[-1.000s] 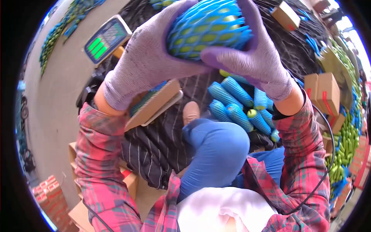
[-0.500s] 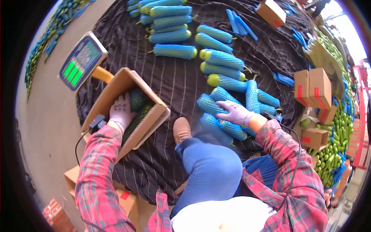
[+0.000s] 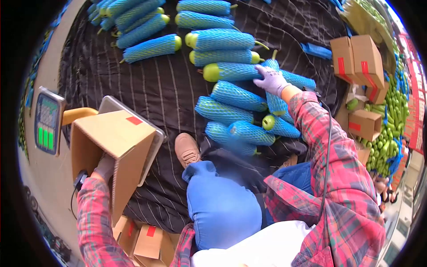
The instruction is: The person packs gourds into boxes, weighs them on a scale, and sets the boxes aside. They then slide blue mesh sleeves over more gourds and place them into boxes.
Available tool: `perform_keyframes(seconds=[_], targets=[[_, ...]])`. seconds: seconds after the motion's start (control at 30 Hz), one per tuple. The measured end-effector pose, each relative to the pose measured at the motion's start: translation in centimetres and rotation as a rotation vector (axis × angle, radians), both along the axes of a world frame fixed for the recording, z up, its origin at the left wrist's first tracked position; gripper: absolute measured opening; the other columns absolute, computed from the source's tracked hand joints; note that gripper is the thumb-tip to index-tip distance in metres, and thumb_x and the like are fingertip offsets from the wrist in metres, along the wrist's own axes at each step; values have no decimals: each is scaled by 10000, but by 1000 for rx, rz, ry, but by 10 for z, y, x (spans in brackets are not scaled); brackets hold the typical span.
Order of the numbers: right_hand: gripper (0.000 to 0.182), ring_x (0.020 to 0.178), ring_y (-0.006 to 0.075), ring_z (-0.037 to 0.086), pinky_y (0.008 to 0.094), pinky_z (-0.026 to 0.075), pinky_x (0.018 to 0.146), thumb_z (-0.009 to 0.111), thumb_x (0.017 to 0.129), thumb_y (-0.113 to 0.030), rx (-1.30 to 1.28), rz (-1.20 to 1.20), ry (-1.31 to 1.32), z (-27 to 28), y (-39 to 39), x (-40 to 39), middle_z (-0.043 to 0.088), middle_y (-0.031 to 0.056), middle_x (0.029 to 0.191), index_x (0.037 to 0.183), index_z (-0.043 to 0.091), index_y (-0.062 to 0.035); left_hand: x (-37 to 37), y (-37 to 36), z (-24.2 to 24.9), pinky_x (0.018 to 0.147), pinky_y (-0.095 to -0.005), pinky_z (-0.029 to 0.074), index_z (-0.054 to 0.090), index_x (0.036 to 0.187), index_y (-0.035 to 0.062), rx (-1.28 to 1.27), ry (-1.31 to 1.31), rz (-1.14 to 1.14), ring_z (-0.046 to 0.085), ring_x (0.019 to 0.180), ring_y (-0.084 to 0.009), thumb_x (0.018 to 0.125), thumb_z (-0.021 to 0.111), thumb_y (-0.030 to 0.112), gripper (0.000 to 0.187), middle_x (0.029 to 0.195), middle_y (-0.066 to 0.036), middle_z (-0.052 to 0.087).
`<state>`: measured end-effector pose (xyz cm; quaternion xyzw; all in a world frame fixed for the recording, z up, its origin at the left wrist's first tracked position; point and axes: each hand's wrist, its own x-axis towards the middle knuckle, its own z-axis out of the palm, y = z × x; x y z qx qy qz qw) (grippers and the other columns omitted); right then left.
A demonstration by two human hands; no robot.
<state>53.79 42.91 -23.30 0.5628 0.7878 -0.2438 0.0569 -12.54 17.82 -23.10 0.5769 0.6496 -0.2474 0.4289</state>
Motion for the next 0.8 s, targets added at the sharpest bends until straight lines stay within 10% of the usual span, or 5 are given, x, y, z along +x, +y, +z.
perform_keyframes(seconds=[0.33, 0.43, 0.47, 0.53, 0.8], targets=[[974, 1114, 301, 629, 363, 486, 960, 754, 762, -495, -148, -325, -21, 37, -3, 119, 629, 227, 1216, 1474, 347, 30, -48, 32, 37, 1018, -409, 456, 521, 1347, -15, 77, -267, 555, 506, 1252, -428, 965, 538, 260, 471, 1423, -303, 448], [1214, 1348, 358, 450, 390, 366, 1112, 783, 685, -610, -438, -507, 160, 13, -37, 96, 453, 309, 1423, 1490, 220, 102, 15, 21, 134, 1024, -342, 442, 510, 1363, -47, 551, 92, -277, 528, 1268, -296, 1003, 505, 188, 430, 1444, -251, 471], [1300, 1362, 411, 416, 415, 347, 1134, 785, 670, -626, -507, -493, 80, -18, -47, 80, 380, 325, 1469, 1508, 120, 112, 90, 21, 184, 1082, -316, 388, 465, 1389, -84, 504, -157, 617, 499, 1290, -243, 1026, 493, 214, 470, 1436, -202, 494], [1312, 1325, 492, 426, 459, 386, 1114, 794, 698, -524, -204, -452, -267, -33, -75, 29, 286, 336, 1499, 1516, -22, 100, 134, -8, 219, 1120, -324, 349, 429, 1428, -69, 674, -445, 837, 467, 1320, -223, 1040, 487, 228, 492, 1417, -162, 501], [1015, 1268, 426, 510, 464, 437, 1052, 782, 710, -494, -22, -1112, 262, -11, -97, 30, 447, 267, 1419, 1495, 315, -52, 298, -74, 293, 1128, -397, 371, 423, 1424, -82, 886, -572, 785, 496, 1314, -278, 1043, 427, 138, 440, 1417, -206, 500]])
